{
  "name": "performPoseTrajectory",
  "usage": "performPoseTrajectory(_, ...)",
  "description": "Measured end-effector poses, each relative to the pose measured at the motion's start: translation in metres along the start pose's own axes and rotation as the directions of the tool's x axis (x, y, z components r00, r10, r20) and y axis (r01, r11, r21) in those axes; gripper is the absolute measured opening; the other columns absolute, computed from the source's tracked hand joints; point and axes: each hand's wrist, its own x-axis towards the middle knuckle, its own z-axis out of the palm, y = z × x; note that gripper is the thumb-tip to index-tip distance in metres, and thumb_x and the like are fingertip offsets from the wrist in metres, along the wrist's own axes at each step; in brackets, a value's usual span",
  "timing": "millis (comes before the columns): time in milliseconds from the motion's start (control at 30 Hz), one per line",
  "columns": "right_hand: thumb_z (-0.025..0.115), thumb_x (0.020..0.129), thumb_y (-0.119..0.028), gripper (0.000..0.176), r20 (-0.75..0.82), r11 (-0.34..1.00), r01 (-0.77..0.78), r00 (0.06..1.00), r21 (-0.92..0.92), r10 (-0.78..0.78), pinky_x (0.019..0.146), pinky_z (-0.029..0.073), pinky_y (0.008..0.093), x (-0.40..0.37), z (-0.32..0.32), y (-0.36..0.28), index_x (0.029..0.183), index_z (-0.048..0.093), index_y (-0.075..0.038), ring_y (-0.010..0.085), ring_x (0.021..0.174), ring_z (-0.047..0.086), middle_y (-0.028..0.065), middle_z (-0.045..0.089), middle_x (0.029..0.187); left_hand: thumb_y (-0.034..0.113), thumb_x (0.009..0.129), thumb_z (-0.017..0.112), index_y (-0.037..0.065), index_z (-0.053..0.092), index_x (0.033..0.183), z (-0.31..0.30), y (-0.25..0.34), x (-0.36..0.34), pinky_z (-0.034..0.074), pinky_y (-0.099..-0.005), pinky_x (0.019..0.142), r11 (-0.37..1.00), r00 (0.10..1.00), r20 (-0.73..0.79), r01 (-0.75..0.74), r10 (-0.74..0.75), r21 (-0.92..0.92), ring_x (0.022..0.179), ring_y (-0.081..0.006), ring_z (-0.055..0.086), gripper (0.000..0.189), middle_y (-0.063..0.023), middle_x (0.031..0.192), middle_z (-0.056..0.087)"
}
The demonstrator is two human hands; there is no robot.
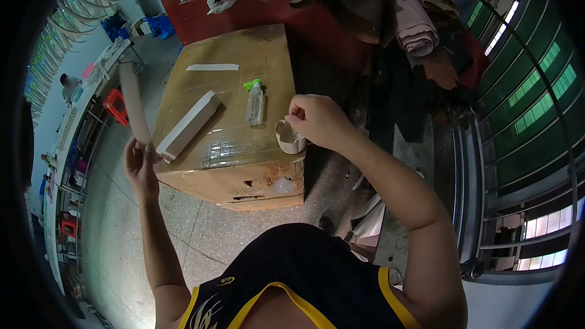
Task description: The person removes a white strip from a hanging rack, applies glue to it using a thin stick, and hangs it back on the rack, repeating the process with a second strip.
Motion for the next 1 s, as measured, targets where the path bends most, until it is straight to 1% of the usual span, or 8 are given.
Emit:
performPoseTrajectory(67, 0.070, 0.082, -0.012, 0.014, 0.029, 1.000, -0.019, 0.999, 0.020, 0.018, 0.060, 0.049, 0.0261, 0.000, 0.002, 0.002, 0.082, 0.062, 0.000, 0.0125, 0.065, 0.061, 0.0072, 0.065, 0.075, 0.004, 0.093, 0.059, 0.013, 0.050, 0.128, 0.008, 0.018, -0.021, 0.055, -0.0397, 0.081, 0.790, 0.991, 0.077, 0.136, -0.113, -0.597, 0.098, -0.0215, 0.061, 0.037, -0.0051, 0.114, 0.060)
performPoseTrajectory(167, 0.070, 0.082, -0.012, 0.014, 0.055, 0.997, -0.044, 0.998, 0.061, 0.041, 0.060, 0.049, 0.0256, 0.001, 0.004, 0.004, 0.081, 0.062, 0.000, 0.0112, 0.065, 0.061, 0.0061, 0.065, 0.074, 0.004, 0.092, 0.059, 0.014, 0.047, 0.129, 0.013, 0.003, -0.049, 0.052, -0.0403, 0.087, 0.603, 0.976, 0.159, 0.216, -0.148, -0.768, 0.102, -0.0190, 0.058, 0.040, -0.0053, 0.115, 0.059)
performPoseTrajectory(267, 0.071, 0.080, -0.014, 0.017, 0.067, 0.993, -0.093, 0.994, 0.073, 0.089, 0.059, 0.049, 0.0316, 0.001, 0.004, -0.003, 0.080, 0.063, 0.000, 0.0198, 0.063, 0.064, 0.0110, 0.066, 0.071, 0.004, 0.090, 0.062, 0.014, 0.053, 0.117, 0.029, -0.002, -0.068, 0.048, -0.0408, 0.088, 0.536, 0.967, 0.220, 0.254, -0.129, -0.805, 0.100, -0.0185, 0.057, 0.030, -0.0028, 0.105, 0.060)
performPoseTrajectory(400, 0.072, 0.080, -0.015, 0.017, 0.083, 0.995, -0.094, 0.992, 0.036, 0.090, 0.058, 0.049, 0.0309, 0.001, 0.002, -0.005, 0.080, 0.063, 0.000, 0.0189, 0.062, 0.064, 0.0106, 0.066, 0.070, 0.004, 0.087, 0.065, 0.015, 0.057, 0.110, 0.049, 0.004, -0.082, 0.044, -0.0380, 0.086, 0.476, 0.941, 0.324, 0.328, -0.094, -0.816, 0.094, -0.0180, 0.053, 0.026, 0.0002, 0.091, 0.058)
performPoseTrajectory(700, 0.073, 0.084, -0.013, 0.014, -0.108, 0.989, 0.110, 0.989, 0.096, -0.099, 0.057, 0.044, 0.0170, 0.017, -0.106, -0.078, 0.084, 0.061, -0.006, 0.0030, 0.063, 0.056, -0.0031, 0.061, 0.072, 0.007, 0.085, 0.068, 0.009, 0.062, 0.103, 0.090, 0.014, -0.096, 0.045, -0.0389, 0.082, 0.424, 0.902, 0.430, 0.402, -0.031, -0.812, 0.086, -0.0208, 0.054, 0.019, -0.0058, 0.088, 0.061)
performPoseTrajectory(833, 0.067, 0.089, -0.015, 0.010, -0.214, 0.987, 0.111, 0.973, 0.114, -0.085, 0.057, 0.043, 0.0162, -0.005, -0.149, -0.095, 0.087, 0.060, -0.009, 0.0038, 0.063, 0.057, -0.0022, 0.061, 0.074, 0.008, 0.084, 0.069, 0.007, 0.062, 0.103, 0.102, 0.011, -0.104, 0.044, -0.0388, 0.082, 0.359, 0.880, 0.475, 0.452, -0.025, -0.817, 0.088, -0.0226, 0.056, 0.020, -0.0087, 0.089, 0.063)
performPoseTrajectory(933, 0.066, 0.090, -0.014, 0.009, -0.348, 0.880, 0.192, 0.937, 0.435, -0.032, 0.058, 0.044, 0.0172, -0.020, -0.160, -0.074, 0.090, 0.062, -0.006, 0.0045, 0.064, 0.059, -0.0001, 0.064, 0.076, 0.009, 0.085, 0.069, 0.005, 0.063, 0.100, 0.106, 0.012, -0.106, 0.044, -0.0372, 0.084, 0.366, 0.860, 0.511, 0.479, -0.011, -0.798, 0.089, -0.0226, 0.057, 0.017, -0.0090, 0.088, 0.062)
performPoseTrajectory(1000, 0.062, 0.092, -0.011, 0.005, -0.429, 0.676, 0.264, 0.899, 0.688, 0.085, 0.059, 0.044, 0.0194, -0.030, -0.150, -0.054, 0.091, 0.060, -0.007, 0.0059, 0.066, 0.057, 0.0023, 0.064, 0.080, 0.009, 0.085, 0.069, 0.004, 0.064, 0.098, 0.110, 0.016, -0.107, 0.043, -0.0356, 0.085, 0.341, 0.838, 0.545, 0.510, 0.009, -0.790, 0.089, -0.0216, 0.056, 0.015, -0.0084, 0.089, 0.061)
